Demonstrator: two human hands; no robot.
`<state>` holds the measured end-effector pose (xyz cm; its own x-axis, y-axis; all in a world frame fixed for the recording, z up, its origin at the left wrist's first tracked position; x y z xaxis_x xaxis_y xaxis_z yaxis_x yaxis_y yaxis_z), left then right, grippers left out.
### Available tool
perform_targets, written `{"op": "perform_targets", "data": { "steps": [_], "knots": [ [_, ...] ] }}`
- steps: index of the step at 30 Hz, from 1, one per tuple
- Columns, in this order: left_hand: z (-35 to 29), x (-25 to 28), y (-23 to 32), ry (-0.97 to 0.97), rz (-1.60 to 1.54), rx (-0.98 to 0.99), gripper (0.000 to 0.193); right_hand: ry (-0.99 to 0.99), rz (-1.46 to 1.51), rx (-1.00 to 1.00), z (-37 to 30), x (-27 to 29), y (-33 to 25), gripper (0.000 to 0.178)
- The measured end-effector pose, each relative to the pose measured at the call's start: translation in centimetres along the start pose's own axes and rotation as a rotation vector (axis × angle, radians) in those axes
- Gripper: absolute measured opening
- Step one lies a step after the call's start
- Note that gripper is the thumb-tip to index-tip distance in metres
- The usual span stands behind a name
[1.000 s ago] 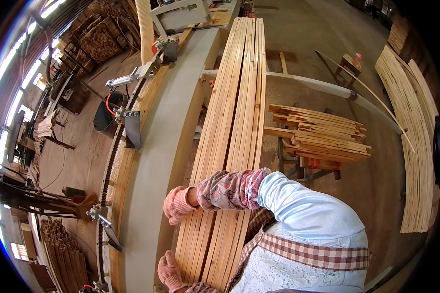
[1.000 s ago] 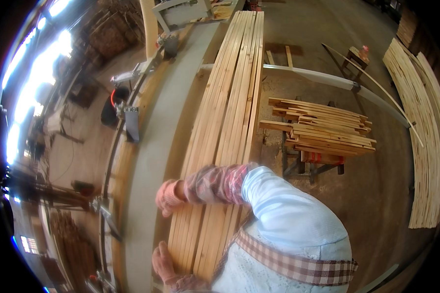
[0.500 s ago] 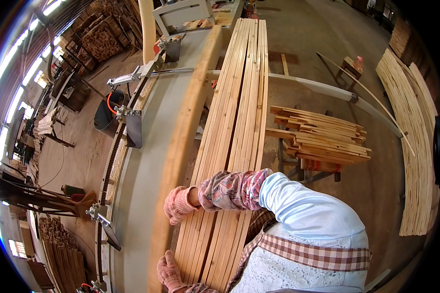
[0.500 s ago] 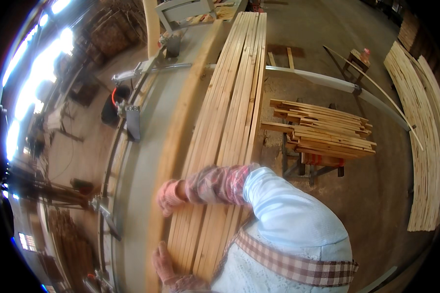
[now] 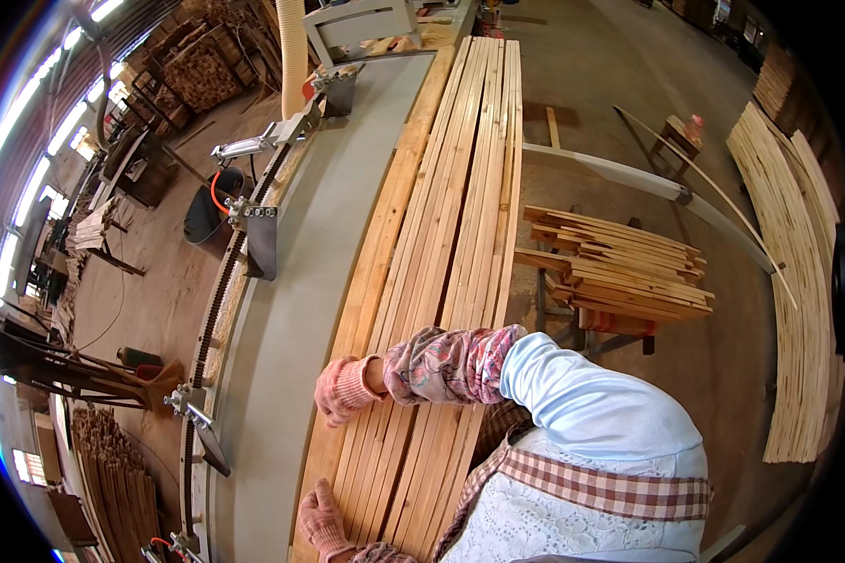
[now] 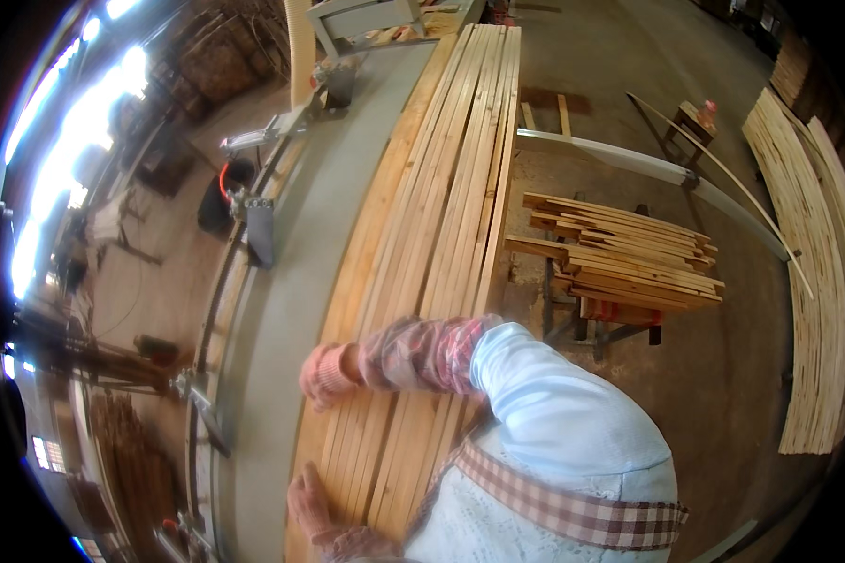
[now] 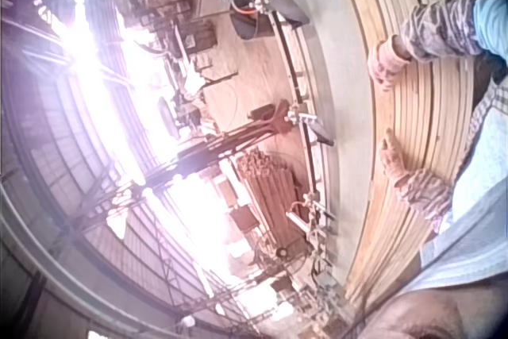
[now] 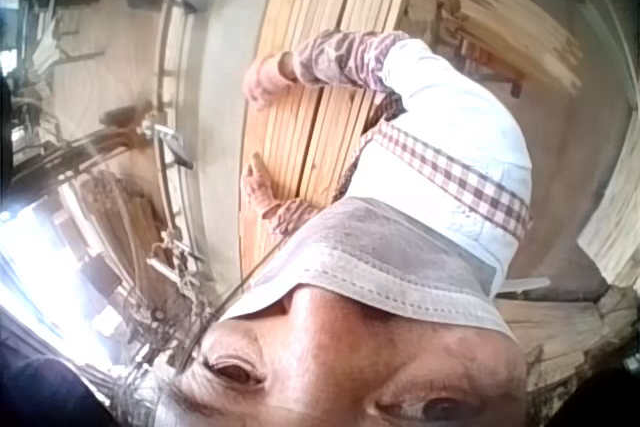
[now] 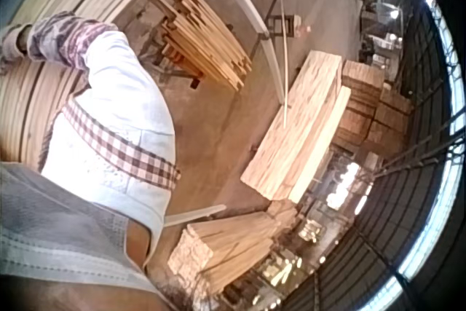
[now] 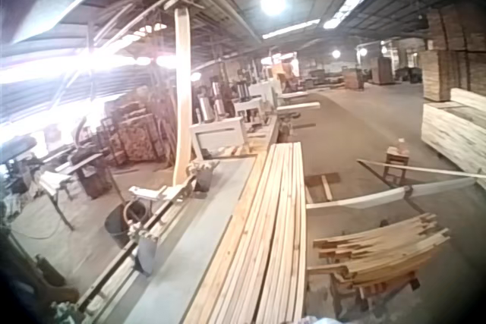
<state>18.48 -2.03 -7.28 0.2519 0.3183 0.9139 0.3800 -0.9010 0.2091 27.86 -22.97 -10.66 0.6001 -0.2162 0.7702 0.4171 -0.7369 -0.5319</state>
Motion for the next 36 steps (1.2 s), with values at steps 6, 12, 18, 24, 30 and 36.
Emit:
{"op": "perform_targets", "data": {
  "steps": [6, 12, 18, 24, 30, 36],
  "knots": [
    [1.5, -1.3, 0.0, -0.040, 0.068, -0.128, 0.039, 0.279, 0.013, 0.216, 6.5, -4.7, 5.5, 0.045],
    [2.1, -0.3, -1.8, 0.153, -0.265, -0.134, 0.045, 0.138, -0.203, 0.119, -0.3, 1.1, -1.2, 0.056],
    [1.8, 0.6, -1.2, 0.291, 0.025, -0.112, 0.073, 0.047, -0.224, 0.070, -1.4, 1.4, -1.4, 0.061],
    [3.4, -0.6, -2.9, 0.183, 0.032, -0.026, 0.074, 0.043, -0.174, 0.025, -1.5, 1.3, -1.1, 0.063],
    [3.4, -0.8, -2.4, 0.220, 0.010, -0.177, 0.054, 0.126, -0.323, 0.052, -0.8, 1.4, -1.3, 0.063],
    [2.8, -1.0, -2.6, 0.236, -0.020, -0.351, 0.038, 0.175, -0.171, -0.032, -2.2, 2.4, -1.0, 0.058]
  ]
}}
Point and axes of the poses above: each hand's wrist, its own z-axis towards the middle knuckle, its own x-axis out of the back of the hand, y = z × x, the point moved 9 cm from there along z, towards the middle knuckle, and after that the axes turned 11 degrees about x, right-handed, at the moved point
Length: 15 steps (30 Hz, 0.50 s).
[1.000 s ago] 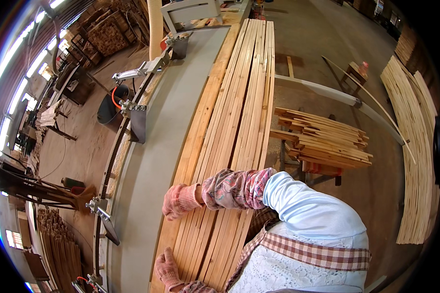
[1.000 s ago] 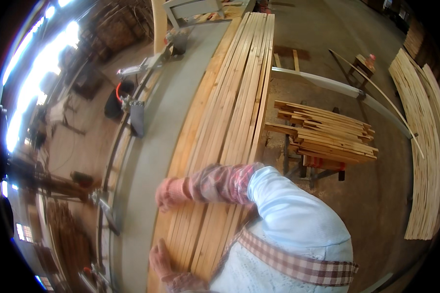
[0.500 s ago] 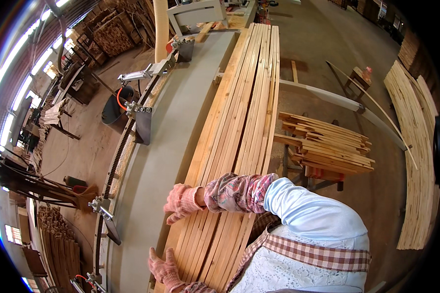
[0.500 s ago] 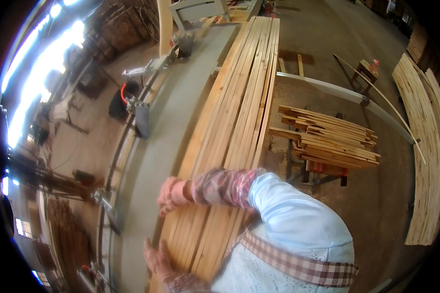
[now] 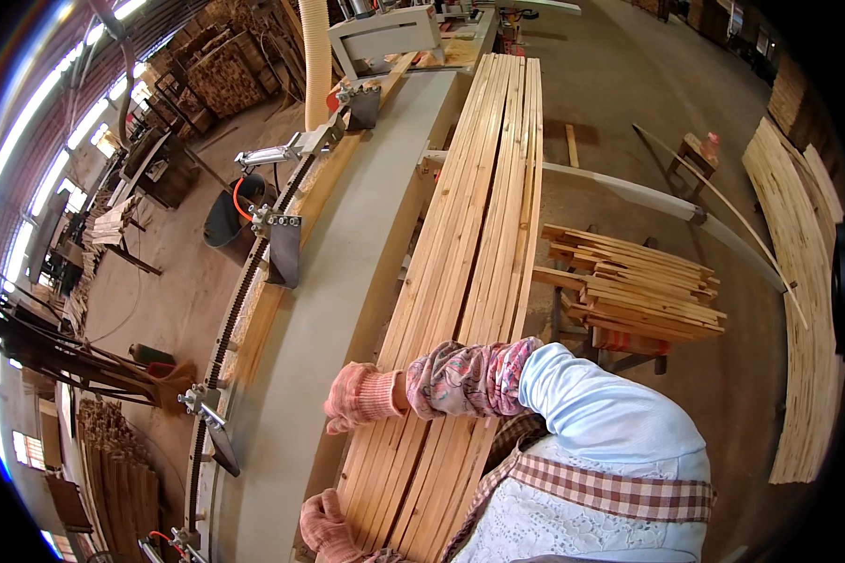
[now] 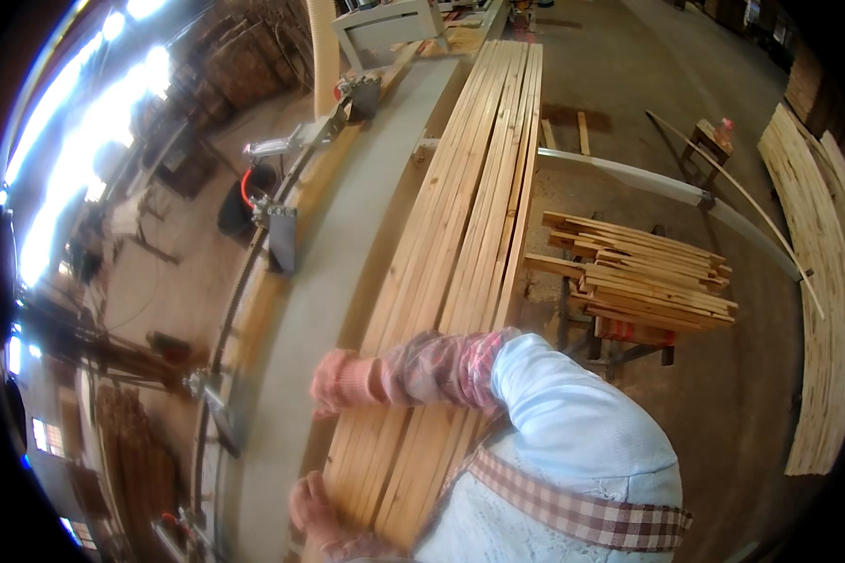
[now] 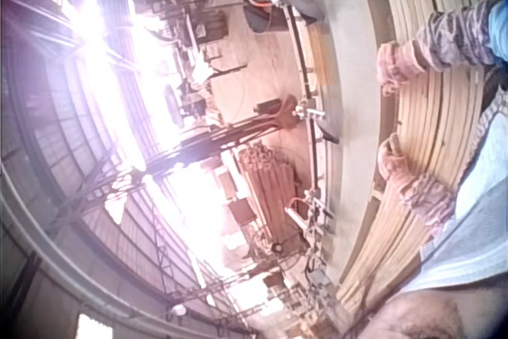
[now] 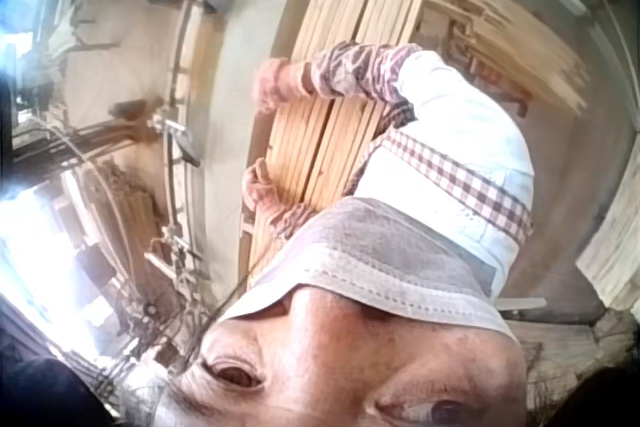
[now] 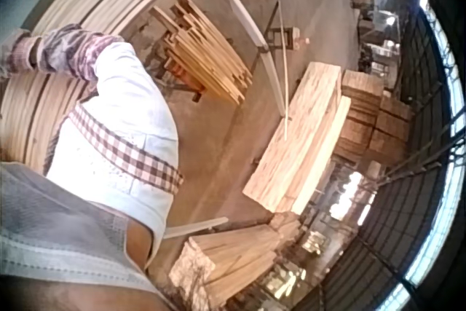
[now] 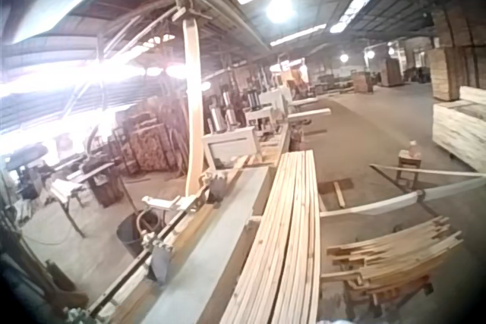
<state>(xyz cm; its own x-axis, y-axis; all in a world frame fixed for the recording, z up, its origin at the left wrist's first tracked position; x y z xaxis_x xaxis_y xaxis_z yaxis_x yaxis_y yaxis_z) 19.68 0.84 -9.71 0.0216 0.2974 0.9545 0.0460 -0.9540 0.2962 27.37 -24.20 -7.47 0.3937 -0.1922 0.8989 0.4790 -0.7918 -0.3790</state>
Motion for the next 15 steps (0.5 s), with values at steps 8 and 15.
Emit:
{"op": "perform_targets", "data": {
  "steps": [8, 15],
  "knots": [
    [0.6, -1.8, -1.5, -0.149, 0.139, 0.172, 0.074, -0.081, 0.037, 0.005, -0.3, -1.0, 0.4, 0.069],
    [0.8, -1.9, -1.4, -0.172, 0.126, 0.235, 0.080, -0.095, 0.090, -0.028, -0.2, -1.5, 1.2, 0.080]
  ]
}}
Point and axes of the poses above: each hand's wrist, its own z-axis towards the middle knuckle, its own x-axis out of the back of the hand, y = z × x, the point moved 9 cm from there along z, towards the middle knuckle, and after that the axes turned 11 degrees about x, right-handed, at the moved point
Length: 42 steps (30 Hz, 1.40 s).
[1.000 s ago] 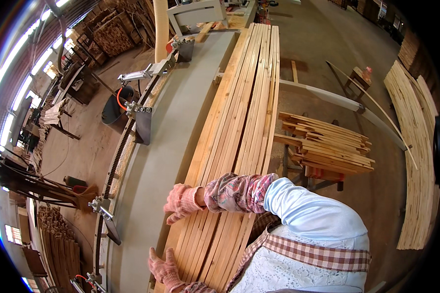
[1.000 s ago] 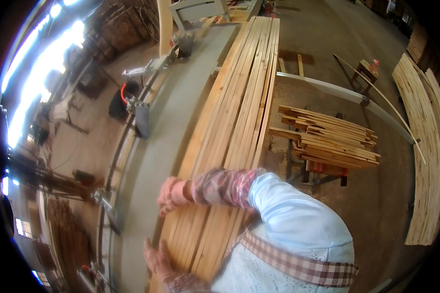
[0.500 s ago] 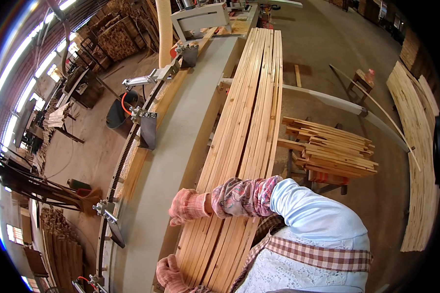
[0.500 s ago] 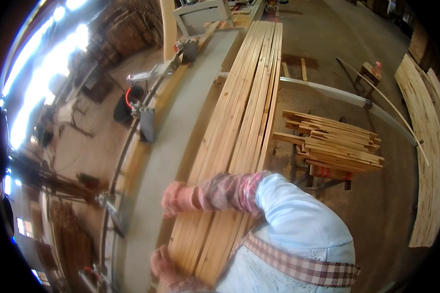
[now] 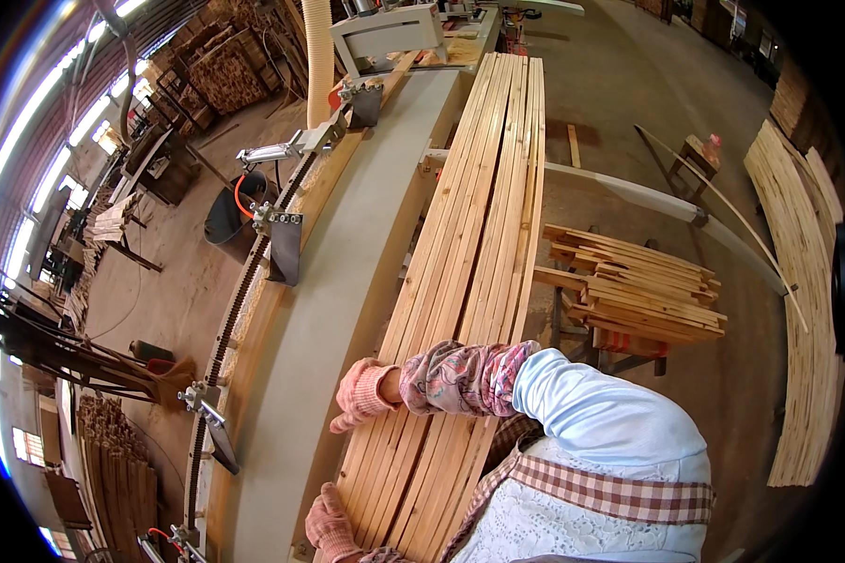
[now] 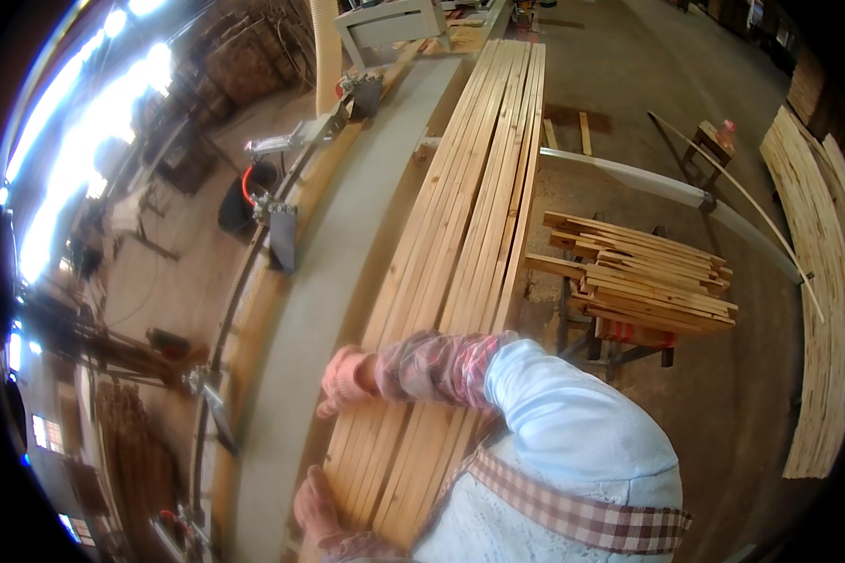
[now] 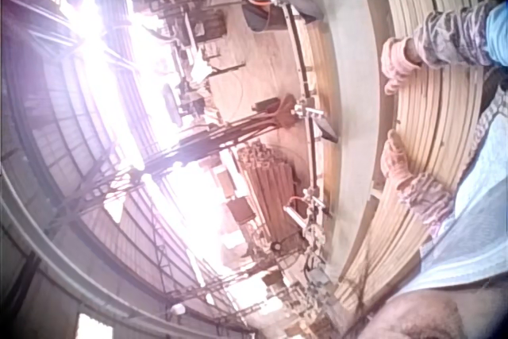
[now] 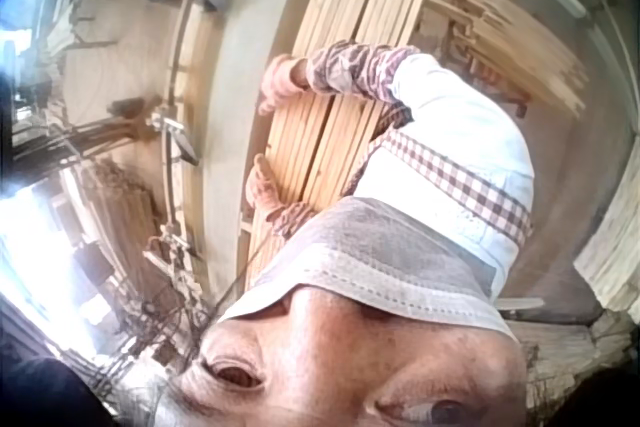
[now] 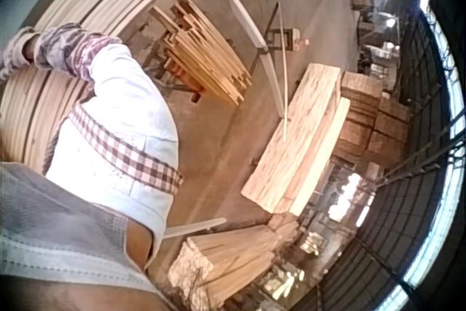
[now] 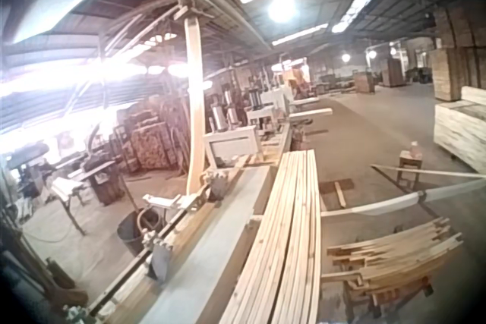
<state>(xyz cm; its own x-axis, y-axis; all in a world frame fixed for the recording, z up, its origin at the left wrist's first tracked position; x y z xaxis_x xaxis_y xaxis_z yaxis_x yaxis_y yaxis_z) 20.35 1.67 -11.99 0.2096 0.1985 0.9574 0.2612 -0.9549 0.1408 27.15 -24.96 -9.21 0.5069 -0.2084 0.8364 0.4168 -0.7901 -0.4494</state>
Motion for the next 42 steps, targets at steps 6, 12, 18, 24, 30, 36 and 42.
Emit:
{"op": "perform_targets", "data": {
  "steps": [6, 12, 18, 24, 30, 36, 42],
  "knots": [
    [-1.4, 1.8, 1.9, 0.039, -0.056, -0.037, 0.074, -0.046, 0.101, -0.033, -0.2, 0.1, 0.4, 0.085],
    [-1.5, 2.2, 2.1, 0.049, -0.086, -0.021, 0.072, -0.023, 0.053, -0.035, 0.3, 0.0, 0.8, 0.086],
    [-1.3, 1.8, 1.5, 0.043, -0.066, -0.026, 0.068, -0.036, 0.062, -0.079, -0.3, 0.3, 0.5, 0.086],
    [-2.1, 2.6, 2.9, 0.175, -0.172, -0.118, 0.057, -0.094, 0.091, -0.156, -1.1, 0.0, 1.7, 0.087],
    [-1.1, 2.8, 0.0, 0.175, 0.070, 0.086, 0.038, 0.093, -0.060, 0.013, 0.4, 1.1, 0.1, 0.067],
    [-2.8, 2.1, -0.8, 0.229, 0.328, -0.106, 0.037, 0.175, 0.139, 0.225, 2.0, 0.0, -0.1, 0.029],
    [-3.5, 4.6, -1.4, -0.138, -0.055, 0.261, 0.082, 0.229, 0.238, 0.137, 0.8, -0.1, 0.8, 0.039]
  ]
}}
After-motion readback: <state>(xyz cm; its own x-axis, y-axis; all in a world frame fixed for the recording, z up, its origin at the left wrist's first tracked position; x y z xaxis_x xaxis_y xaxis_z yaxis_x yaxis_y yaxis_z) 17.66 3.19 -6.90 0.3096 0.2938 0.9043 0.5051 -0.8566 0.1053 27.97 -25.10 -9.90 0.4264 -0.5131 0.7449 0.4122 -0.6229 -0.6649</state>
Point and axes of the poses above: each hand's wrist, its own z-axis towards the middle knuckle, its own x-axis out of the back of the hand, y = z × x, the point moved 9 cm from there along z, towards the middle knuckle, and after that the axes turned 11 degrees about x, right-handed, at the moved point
